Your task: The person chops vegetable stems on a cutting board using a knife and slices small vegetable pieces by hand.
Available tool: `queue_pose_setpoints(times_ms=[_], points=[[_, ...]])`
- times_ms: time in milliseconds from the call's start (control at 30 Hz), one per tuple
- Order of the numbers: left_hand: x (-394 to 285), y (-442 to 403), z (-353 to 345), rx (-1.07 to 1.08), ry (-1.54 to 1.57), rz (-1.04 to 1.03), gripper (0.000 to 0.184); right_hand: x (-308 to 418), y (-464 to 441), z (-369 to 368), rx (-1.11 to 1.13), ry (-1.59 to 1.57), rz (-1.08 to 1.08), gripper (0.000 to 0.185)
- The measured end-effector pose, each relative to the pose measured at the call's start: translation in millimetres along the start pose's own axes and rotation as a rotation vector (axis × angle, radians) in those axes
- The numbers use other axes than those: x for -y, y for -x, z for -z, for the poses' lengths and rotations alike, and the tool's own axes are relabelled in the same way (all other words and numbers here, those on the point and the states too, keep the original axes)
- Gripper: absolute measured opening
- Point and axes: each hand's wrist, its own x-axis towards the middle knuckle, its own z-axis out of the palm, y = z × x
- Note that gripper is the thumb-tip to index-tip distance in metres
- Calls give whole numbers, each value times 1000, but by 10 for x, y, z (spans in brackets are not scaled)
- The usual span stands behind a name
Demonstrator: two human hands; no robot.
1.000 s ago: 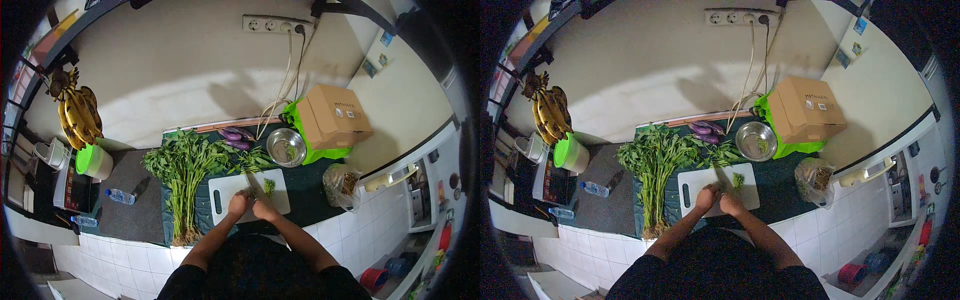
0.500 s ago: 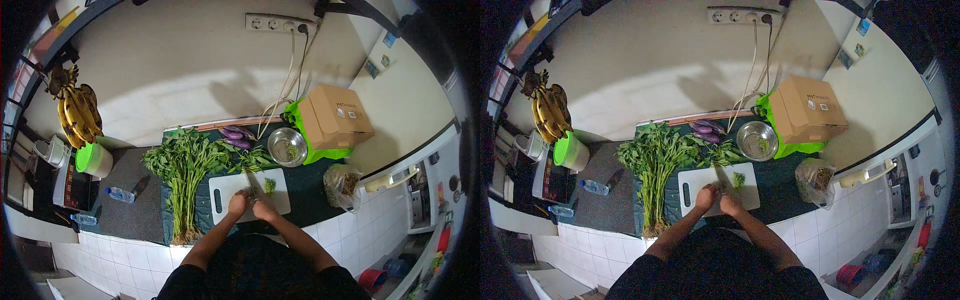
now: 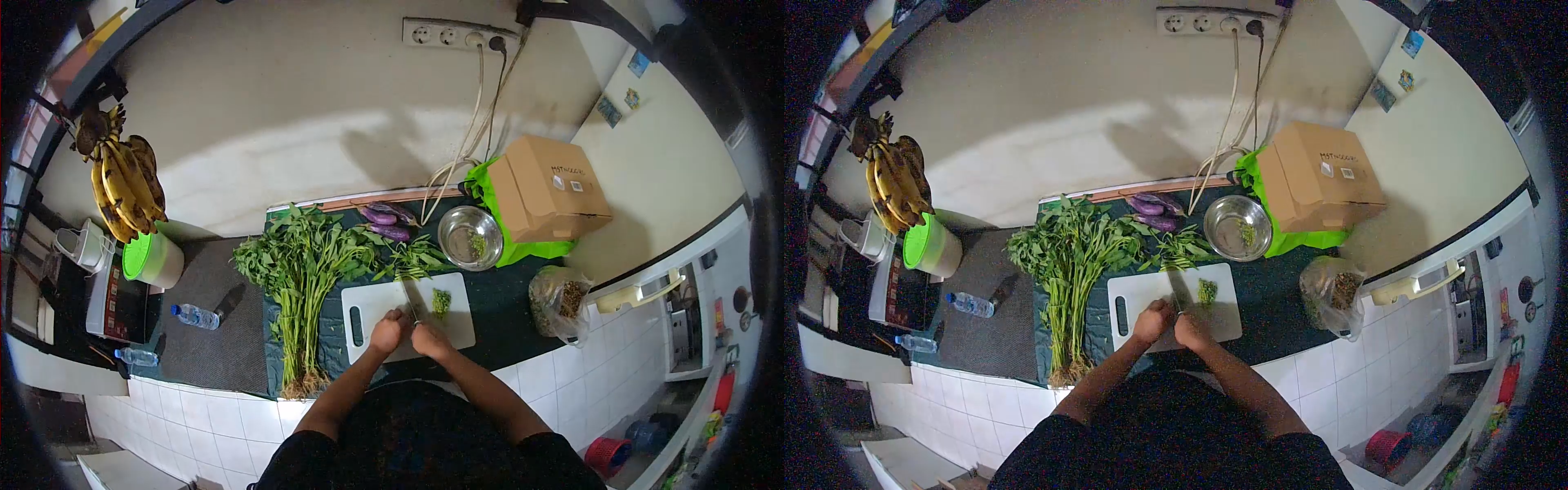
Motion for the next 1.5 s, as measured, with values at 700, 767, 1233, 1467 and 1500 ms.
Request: queue_pose_setpoints(times_ms=[700,767,1233,1467,1500], points=[[31,-114,-14,-19,123,229,15,-29,48,111,55,49,121,24],[55,-105,-58,-39,121,204,16,14,109,65,173,279,329,23],[154,-17,-130,-95,-284,-171,16,-318,-259,-539,107,211,179,27],[-38,-18,10,-144,-167,36,15,-107,85,-450,-213,83,53,24],[-60,-29,14,-155,-120,96,14,-26,79,-260,-220,85,52,24]])
